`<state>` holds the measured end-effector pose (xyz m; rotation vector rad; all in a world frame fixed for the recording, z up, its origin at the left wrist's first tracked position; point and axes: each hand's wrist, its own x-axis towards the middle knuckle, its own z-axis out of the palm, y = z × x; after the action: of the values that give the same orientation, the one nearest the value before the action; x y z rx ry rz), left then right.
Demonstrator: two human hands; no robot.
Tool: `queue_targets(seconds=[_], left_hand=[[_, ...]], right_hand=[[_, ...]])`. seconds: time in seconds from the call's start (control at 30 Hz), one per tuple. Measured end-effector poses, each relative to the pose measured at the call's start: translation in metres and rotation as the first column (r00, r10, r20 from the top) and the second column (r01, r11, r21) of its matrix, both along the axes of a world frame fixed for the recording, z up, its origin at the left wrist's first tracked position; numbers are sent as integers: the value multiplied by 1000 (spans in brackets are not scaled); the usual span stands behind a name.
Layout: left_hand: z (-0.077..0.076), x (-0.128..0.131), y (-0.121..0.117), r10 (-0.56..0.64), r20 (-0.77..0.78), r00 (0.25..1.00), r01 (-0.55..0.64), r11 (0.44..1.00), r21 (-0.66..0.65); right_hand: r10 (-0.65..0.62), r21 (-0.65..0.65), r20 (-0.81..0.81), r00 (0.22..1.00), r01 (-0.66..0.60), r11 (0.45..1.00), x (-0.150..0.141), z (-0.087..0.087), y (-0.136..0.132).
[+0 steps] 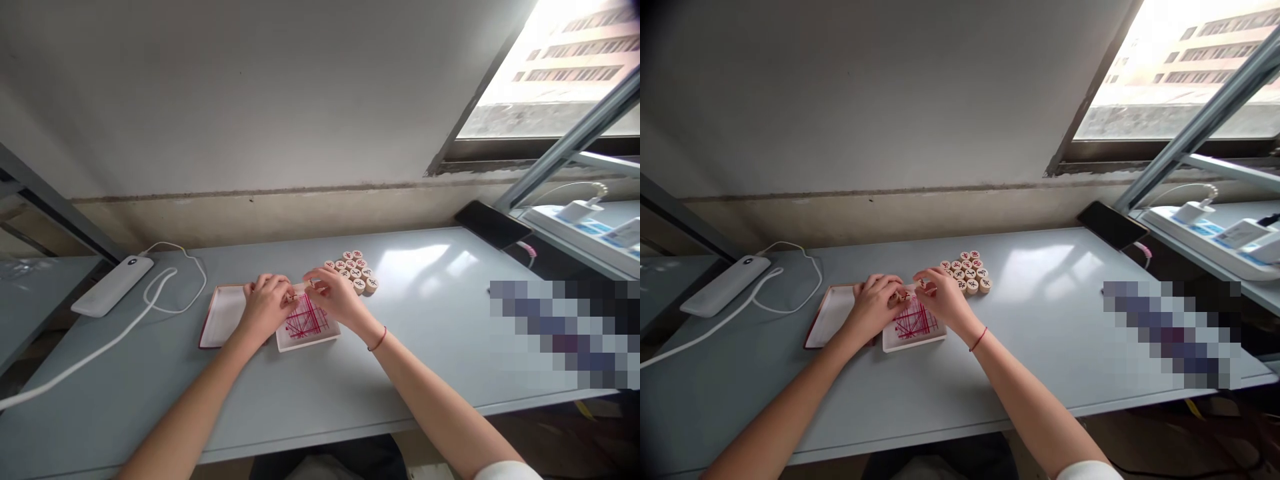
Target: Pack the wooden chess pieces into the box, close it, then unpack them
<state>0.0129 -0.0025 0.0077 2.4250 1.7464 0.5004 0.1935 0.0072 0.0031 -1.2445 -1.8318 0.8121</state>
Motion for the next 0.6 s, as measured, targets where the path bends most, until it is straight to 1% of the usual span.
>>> queue_targets(seconds=[0.1, 0.2, 0.27, 0.33, 0.47, 0.6], left_hand=[[2, -4, 0, 7, -43, 999, -8, 1000, -20], [3, -8, 1, -6, -72, 997, 1, 998, -66], [2, -9, 1, -14, -81, 997, 7, 997, -82], [2, -9, 0, -25, -80, 996, 19, 997, -79], [0, -9, 0, -47, -79, 996, 42, 997, -63], [1, -10, -2, -52, -80, 995, 47, 996, -69]], right_hand=[[72, 115, 152, 986, -90, 989, -7, -3, -3], [106, 173, 331, 938, -171, 970, -14, -5, -5], [99, 210, 439, 893, -209, 955, -16, -6, -5], [58, 246, 520, 852, -215, 945, -17, -7, -5], [-21, 275, 589, 808, -177, 945, -17, -9, -4], [-2, 251, 590, 807, -182, 951, -22, -11, -6]])
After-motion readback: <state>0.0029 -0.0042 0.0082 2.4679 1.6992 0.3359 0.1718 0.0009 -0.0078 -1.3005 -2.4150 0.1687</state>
